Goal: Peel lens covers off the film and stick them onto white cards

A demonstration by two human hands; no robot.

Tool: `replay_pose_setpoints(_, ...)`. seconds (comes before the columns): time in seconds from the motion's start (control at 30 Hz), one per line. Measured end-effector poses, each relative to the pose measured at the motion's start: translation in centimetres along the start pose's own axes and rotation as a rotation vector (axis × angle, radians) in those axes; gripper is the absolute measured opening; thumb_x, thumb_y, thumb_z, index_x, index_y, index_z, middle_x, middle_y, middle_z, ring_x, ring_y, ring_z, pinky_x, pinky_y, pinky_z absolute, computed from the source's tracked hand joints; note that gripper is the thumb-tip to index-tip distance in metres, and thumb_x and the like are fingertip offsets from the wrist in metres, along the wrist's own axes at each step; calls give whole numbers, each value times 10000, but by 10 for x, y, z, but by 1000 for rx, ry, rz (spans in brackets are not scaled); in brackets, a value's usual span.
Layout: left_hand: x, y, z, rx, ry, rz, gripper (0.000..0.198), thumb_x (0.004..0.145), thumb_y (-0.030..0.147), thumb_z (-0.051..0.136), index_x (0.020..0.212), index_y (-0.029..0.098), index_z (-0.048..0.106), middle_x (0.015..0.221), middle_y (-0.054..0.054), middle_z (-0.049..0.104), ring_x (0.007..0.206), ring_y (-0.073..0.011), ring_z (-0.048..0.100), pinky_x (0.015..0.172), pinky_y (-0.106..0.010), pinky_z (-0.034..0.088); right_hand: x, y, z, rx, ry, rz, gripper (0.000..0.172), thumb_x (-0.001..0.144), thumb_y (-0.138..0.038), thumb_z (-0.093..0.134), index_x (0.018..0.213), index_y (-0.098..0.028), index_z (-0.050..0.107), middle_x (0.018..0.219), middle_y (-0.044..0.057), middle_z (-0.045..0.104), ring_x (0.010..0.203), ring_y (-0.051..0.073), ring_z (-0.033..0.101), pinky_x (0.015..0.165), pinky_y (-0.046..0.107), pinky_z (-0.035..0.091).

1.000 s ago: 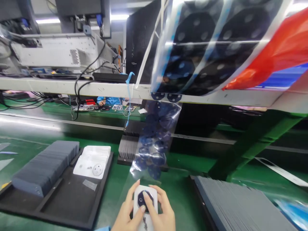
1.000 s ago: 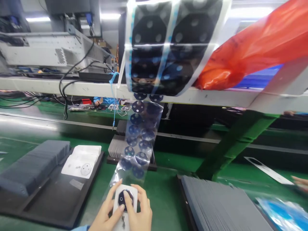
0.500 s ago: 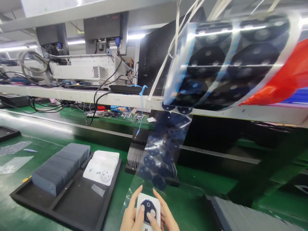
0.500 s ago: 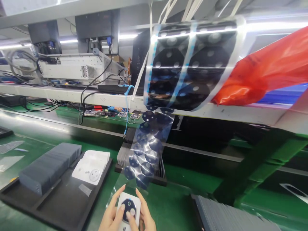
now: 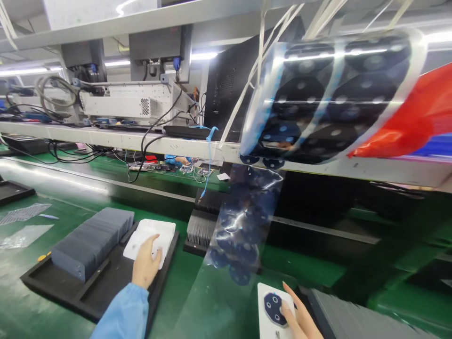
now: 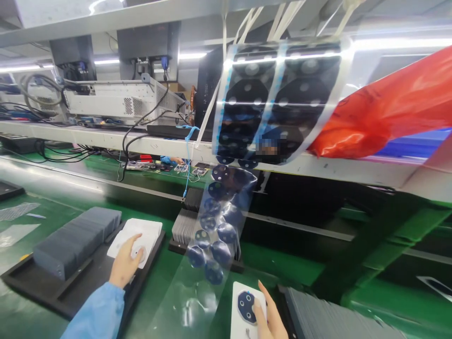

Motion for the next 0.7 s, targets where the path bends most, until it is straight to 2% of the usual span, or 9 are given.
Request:
replay_pose_setpoints(0.1,17,-34,-2,135,-50,85,570,729,251,569,1293,197,510,1528,-62,218,1438,-290,152,1197,-492,144,13,15,6,-285,16,-41,1154,456,-778,404,1409,-127,389,1264,169,513,1151,406,486,936,508,438)
replay_pose_setpoints(0.2,19,-52,5,318,-128,120,623,744,322,594,1349,262,461,1553,-70,76,1445,-345,26,1165,-576,65,14,22,17,-504,98,-169,1274,462,-807,284,1389,64,352,1275,294,431,1199,479,393,1017,593,311)
replay_pose_setpoints(0.23,18,-55,7,356,-149,126,616,764,354,578,1360,277,444,1553,-77,63,1443,-352,31,1154,-591,68,13,22,19,-514,139,-223,1263,488,-816,278,1383,72,357,1318,297,381,1237,478,348,1044,595,279)
replay_pose_setpoints(0.3,18,-58,12,372,-168,133,581,791,392,550,1355,304,444,1552,-75,82,1444,-341,61,1149,-592,77,7,22,24,-358,131,-284,1121,590,-817,335,1397,-39,367,1386,227,339,1286,419,330,1078,561,282)
replay_pose_setpoints(0.37,19,-59,15,379,-175,139,535,804,410,534,1329,323,473,1546,-67,135,1444,-323,102,1154,-580,84,-1,21,33,-64,-34,-306,925,694,-778,416,1386,-166,361,1367,153,409,1266,326,416,1077,477,352)
replay_pose_setpoints(0.43,21,-60,15,383,-178,140,498,809,412,528,1297,316,510,1528,-72,213,1433,-313,164,1157,-570,103,-11,18,46,153,-216,-352,831,736,-745,474,1358,-207,360,1308,129,483,1199,266,506,1035,390,424)
replay_pose_setpoints(0.53,24,-58,13,389,-177,148,477,813,412,520,1276,298,528,1493,-69,305,1414,-286,237,1165,-551,123,-20,15,69,151,-340,-385,746,708,-683,606,1224,-173,433,1182,128,578,1091,222,584,973,313,474)
replay_pose_setpoints(0.6,23,-56,11,396,-178,147,443,828,409,496,1252,288,546,1461,-64,368,1396,-254,288,1172,-529,136,-18,19,81,108,-346,-365,612,709,-663,622,1018,-151,493,994,114,649,905,201,644,872,289,512)
replay_pose_setpoints(0.7,21,-53,10,410,-174,136,405,849,391,457,1224,281,564,1428,-60,416,1364,-222,350,1178,-515,138,-4,33,87,78,-315,-358,577,709,-700,571,852,-149,476,788,85,655,656,165,631,663,253,522)
Point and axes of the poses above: each hand's wrist, its own x-axis towards the middle knuckle, its own z-axis out of the palm, y = z × x, the point moved 2 cm from there along x, towards the middle knuckle
